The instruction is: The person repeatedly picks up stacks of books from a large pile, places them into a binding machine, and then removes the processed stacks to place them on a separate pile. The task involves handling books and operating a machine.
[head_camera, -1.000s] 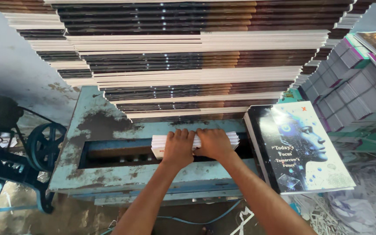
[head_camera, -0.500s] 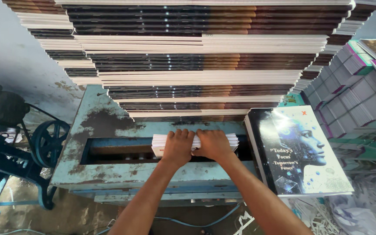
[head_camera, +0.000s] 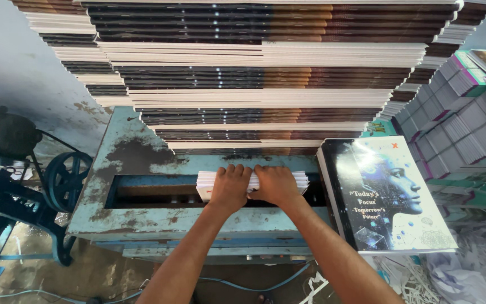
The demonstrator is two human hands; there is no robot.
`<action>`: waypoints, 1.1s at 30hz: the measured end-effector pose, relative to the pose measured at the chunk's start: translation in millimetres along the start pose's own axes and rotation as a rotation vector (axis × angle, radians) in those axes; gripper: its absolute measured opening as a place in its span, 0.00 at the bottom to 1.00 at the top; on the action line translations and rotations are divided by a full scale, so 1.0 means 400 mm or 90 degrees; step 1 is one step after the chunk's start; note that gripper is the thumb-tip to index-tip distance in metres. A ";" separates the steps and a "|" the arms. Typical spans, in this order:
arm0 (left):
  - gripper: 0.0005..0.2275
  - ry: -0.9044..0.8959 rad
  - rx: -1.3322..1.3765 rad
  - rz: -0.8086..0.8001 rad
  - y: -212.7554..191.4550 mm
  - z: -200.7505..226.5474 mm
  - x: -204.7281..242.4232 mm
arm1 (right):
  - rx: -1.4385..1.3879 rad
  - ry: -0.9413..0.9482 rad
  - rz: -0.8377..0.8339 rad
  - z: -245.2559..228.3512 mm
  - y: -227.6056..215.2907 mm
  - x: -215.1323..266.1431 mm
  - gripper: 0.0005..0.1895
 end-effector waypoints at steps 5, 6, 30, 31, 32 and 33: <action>0.25 -0.001 0.003 0.003 0.003 -0.003 -0.003 | -0.005 0.000 -0.019 0.000 0.002 -0.003 0.30; 0.25 0.000 0.003 0.005 0.003 -0.004 -0.003 | -0.007 -0.001 -0.020 0.000 0.001 -0.003 0.30; 0.24 0.004 0.004 0.015 0.016 -0.012 -0.006 | -0.006 -0.001 -0.009 -0.001 -0.004 -0.001 0.30; 0.24 0.004 0.003 0.017 0.015 -0.012 -0.007 | -0.007 -0.001 -0.009 -0.001 -0.004 -0.002 0.30; 0.24 0.003 0.004 0.018 0.015 -0.013 -0.008 | -0.009 -0.002 -0.008 -0.001 -0.004 -0.002 0.30; 0.24 0.001 0.005 0.020 0.015 -0.013 -0.008 | -0.011 -0.003 -0.006 0.000 -0.004 -0.002 0.30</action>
Point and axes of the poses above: each hand's wrist, its own x-axis away from the middle knuckle, its own y-axis out of the palm, z = x × y, the point moved 10 cm from there along -x, towards the middle knuckle, and after that the axes turned 8 degrees about x, right-handed, at the moved point
